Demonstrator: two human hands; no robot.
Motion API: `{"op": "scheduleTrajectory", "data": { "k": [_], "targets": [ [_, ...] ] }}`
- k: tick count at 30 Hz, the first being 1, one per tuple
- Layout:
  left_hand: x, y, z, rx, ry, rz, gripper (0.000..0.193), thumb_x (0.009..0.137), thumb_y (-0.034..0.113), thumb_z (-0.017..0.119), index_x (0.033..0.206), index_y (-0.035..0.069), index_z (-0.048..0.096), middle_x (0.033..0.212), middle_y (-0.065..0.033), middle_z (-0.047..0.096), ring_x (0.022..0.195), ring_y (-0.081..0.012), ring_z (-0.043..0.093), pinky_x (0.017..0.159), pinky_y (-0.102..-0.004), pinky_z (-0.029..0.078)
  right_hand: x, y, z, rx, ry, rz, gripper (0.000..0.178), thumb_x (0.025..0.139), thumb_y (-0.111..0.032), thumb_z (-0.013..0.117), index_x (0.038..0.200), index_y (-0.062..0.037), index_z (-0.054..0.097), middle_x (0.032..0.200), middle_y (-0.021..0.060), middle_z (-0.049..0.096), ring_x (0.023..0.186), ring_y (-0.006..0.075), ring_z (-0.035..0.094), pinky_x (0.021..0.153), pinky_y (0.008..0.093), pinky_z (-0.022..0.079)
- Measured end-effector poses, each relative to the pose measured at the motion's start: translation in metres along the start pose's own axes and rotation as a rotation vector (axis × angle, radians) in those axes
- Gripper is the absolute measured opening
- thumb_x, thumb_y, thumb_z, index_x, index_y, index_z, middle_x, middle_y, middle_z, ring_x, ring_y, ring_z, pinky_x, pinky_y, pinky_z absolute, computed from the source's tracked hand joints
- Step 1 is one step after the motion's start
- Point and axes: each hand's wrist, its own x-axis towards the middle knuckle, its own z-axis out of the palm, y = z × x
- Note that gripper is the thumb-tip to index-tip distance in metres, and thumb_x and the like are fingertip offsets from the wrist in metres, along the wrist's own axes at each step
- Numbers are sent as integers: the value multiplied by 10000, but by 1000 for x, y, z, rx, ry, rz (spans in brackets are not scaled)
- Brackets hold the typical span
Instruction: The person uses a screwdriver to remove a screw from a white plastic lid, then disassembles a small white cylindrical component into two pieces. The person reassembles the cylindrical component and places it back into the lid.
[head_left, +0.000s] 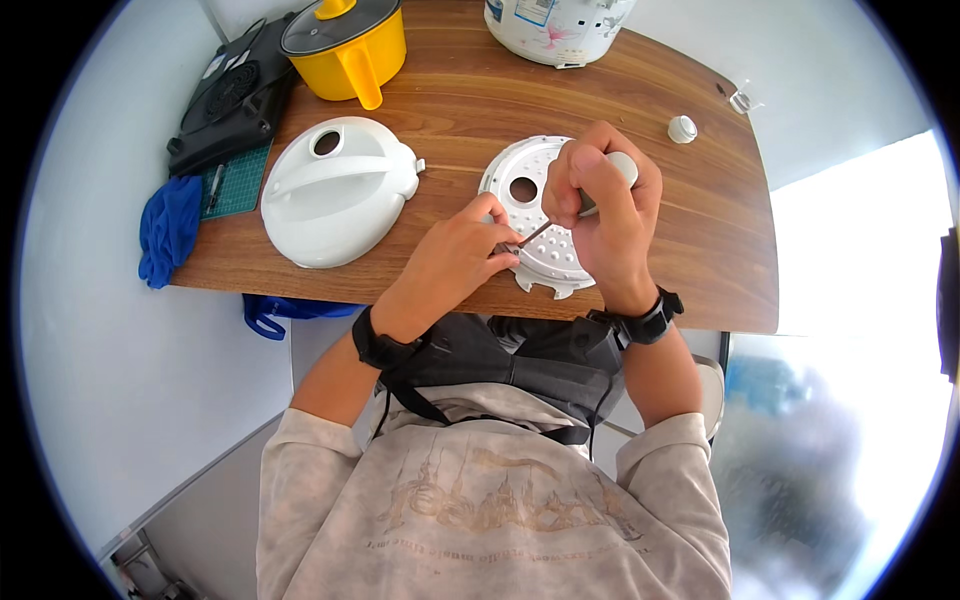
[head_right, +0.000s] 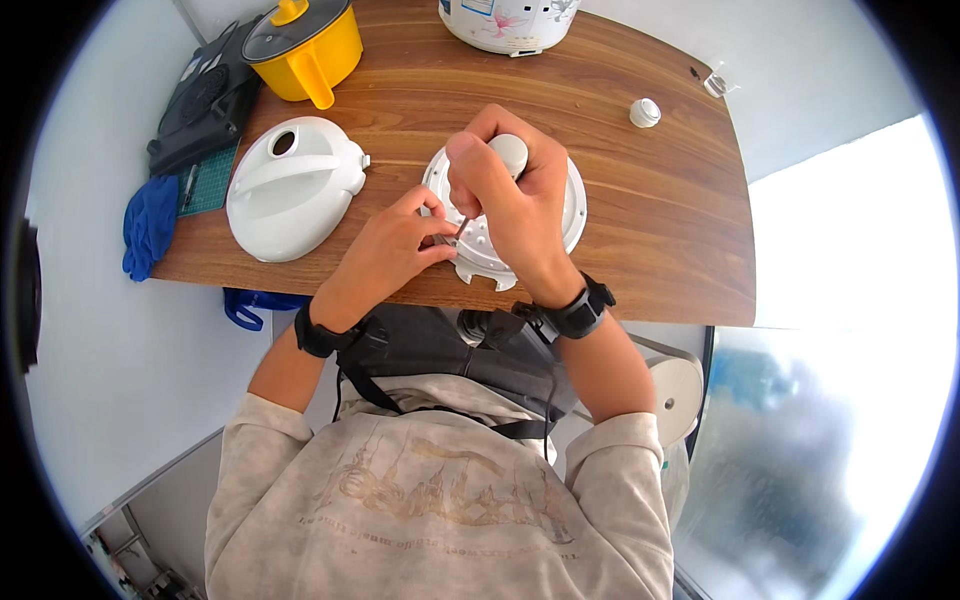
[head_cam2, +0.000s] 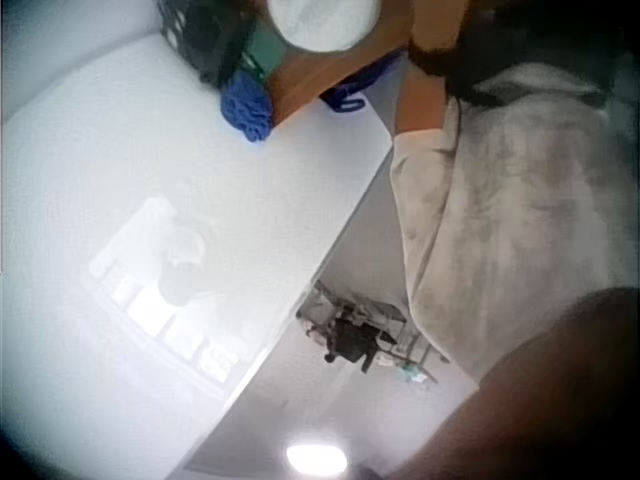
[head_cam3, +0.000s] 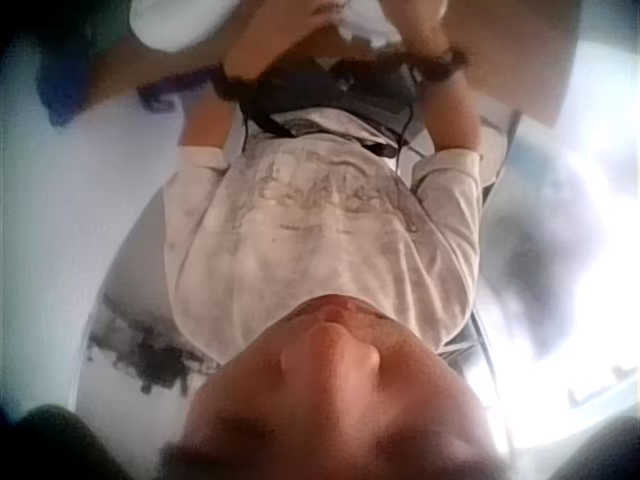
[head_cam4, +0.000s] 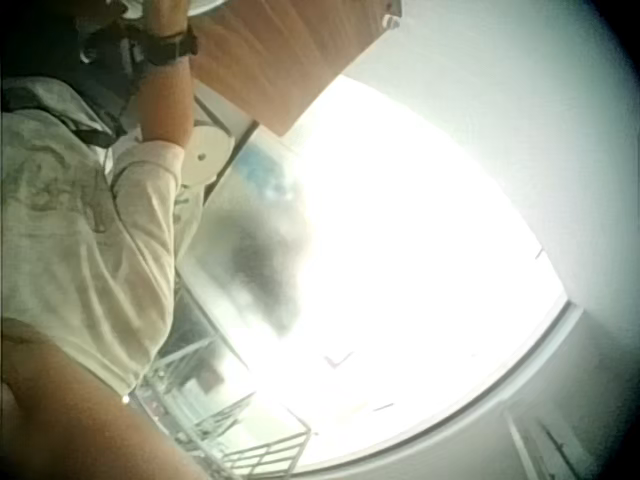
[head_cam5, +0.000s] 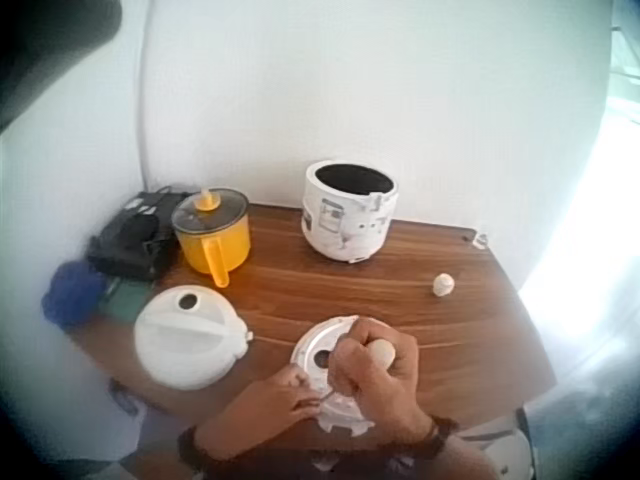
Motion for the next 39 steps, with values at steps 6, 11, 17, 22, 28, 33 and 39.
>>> {"op": "scheduleTrajectory", "data": {
  "k": [6, 11, 17, 22, 28, 33, 39],
  "targets": [
    [0, -2, 1, -24, 19, 9, 189, 816, 157, 764, 986, 76, 752, 1002, -54, 556, 815, -251, 644, 720, -377, 518, -6, -4, -3, -33, -82, 8, 230, 883, -245, 503, 910, -18, 477, 739, 107, 524, 613, 163, 479, 568, 310, 409],
    [0, -3, 2, -28, 21, 5, 190, 811, 154, 771, 983, 77, 753, 993, -52, 559, 810, -251, 645, 717, -375, 519, -9, -4, -1, -75, -30, 13, 258, 890, -267, 491, 930, -12, 480, 753, 110, 531, 633, 170, 490, 598, 319, 427],
    [0, -1, 1, -10, 8, -5, 201, 808, 155, 775, 991, 76, 751, 995, -53, 559, 816, -252, 645, 723, -377, 519, -10, 0, -5, -4, -34, -47, 159, 908, -143, 471, 968, -5, 522, 738, 76, 570, 678, 123, 504, 635, 266, 425],
    [1, 0, 1, 4, 3, -7, 205, 811, 163, 775, 995, 74, 751, 995, -57, 558, 826, -256, 642, 730, -377, 519, -10, 3, -8, -20, -33, -57, 162, 940, -163, 477, 981, -12, 519, 750, 73, 572, 687, 120, 508, 644, 265, 425],
    [0, 0, 1, 3, 9, -4, 203, 805, 160, 778, 991, 81, 755, 997, -53, 559, 826, -255, 642, 729, -377, 519, -15, 3, -6, -53, -2, -68, 161, 964, -172, 485, 1026, -24, 502, 812, 63, 576, 728, 118, 511, 676, 268, 429],
    [0, 0, 1, -2, 15, -1, 204, 800, 160, 780, 990, 88, 758, 999, -51, 563, 826, -254, 646, 729, -377, 521, -26, 4, -9, -35, -42, -82, 185, 961, -165, 493, 1075, -19, 502, 879, 76, 573, 790, 132, 512, 725, 286, 437],
    [0, -3, 2, 24, 32, 10, 210, 796, 157, 782, 993, 88, 758, 1012, -51, 571, 835, -257, 652, 735, -377, 525, -22, -17, -15, -193, -341, -37, 298, 955, -134, 507, 1200, 29, 551, 1078, 125, 621, 981, 191, 573, 871, 329, 472]
  ]
}}
